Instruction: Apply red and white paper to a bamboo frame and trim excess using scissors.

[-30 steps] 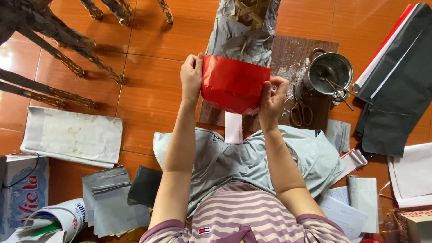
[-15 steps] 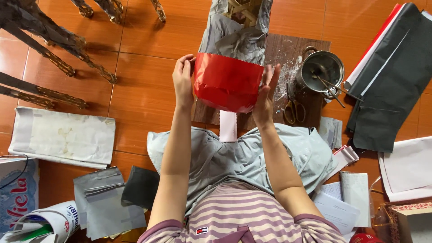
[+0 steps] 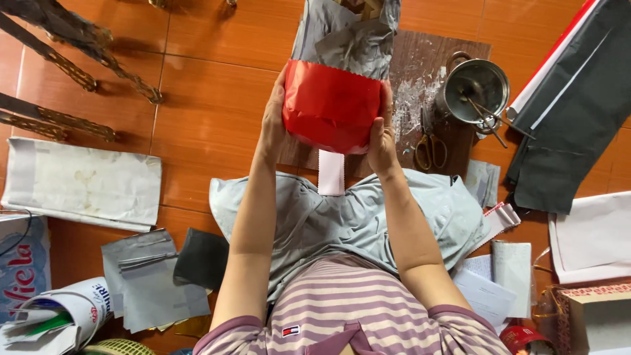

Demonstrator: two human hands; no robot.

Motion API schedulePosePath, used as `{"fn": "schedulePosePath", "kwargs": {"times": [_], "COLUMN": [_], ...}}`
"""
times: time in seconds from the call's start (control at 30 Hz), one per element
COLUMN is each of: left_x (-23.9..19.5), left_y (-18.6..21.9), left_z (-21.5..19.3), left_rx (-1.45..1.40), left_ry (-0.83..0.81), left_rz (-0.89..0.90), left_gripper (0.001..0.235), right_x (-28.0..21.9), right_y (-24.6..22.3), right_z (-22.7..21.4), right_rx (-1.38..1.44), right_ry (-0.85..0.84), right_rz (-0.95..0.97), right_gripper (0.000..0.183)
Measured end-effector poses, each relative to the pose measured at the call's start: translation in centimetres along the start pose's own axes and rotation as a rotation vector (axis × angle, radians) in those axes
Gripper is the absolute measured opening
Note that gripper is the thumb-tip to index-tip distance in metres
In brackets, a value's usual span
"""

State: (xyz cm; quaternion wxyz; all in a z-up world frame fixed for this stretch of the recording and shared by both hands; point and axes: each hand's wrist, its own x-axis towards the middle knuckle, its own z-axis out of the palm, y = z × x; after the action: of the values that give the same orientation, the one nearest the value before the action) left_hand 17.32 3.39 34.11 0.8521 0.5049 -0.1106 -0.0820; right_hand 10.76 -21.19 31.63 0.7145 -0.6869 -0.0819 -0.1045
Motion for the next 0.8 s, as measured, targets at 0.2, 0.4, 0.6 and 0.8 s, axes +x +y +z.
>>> {"fn": "schedulePosePath", "kwargs": {"times": [0.2,0.4,0.6,0.8], "left_x": [0.1,-5.8,-17.6,-16.3], "left_y": [-1.8,-17.8,-24.5,-26.8], "left_z": [-1.7,-12.9,-10.3,-3.5], "left_rx": [0.011,0.039,0.713,1.182], "left_ry": [0.033,0.305,0.121,0.201], "left_rz": [-0.091,-0.188,-0.394,-0.779], "left_gripper": [0.068,0.069,0.047,0.07], "right_x": [0.0,-0.4,-2.8,-5.7], "right_y": [0.2,4.3,11.2,14.7], "right_z": [-2.9,-11.4,-25.9,-32.1], "right_rx": [-0.143,-0.433,-1.611,-1.62], "right_ry": [-0.02,0.006,0.099,0.129], "right_rz": [0.035,0.187,0.485,0.547], "right_gripper": [0.087,0.084,0.05,0.034]}}
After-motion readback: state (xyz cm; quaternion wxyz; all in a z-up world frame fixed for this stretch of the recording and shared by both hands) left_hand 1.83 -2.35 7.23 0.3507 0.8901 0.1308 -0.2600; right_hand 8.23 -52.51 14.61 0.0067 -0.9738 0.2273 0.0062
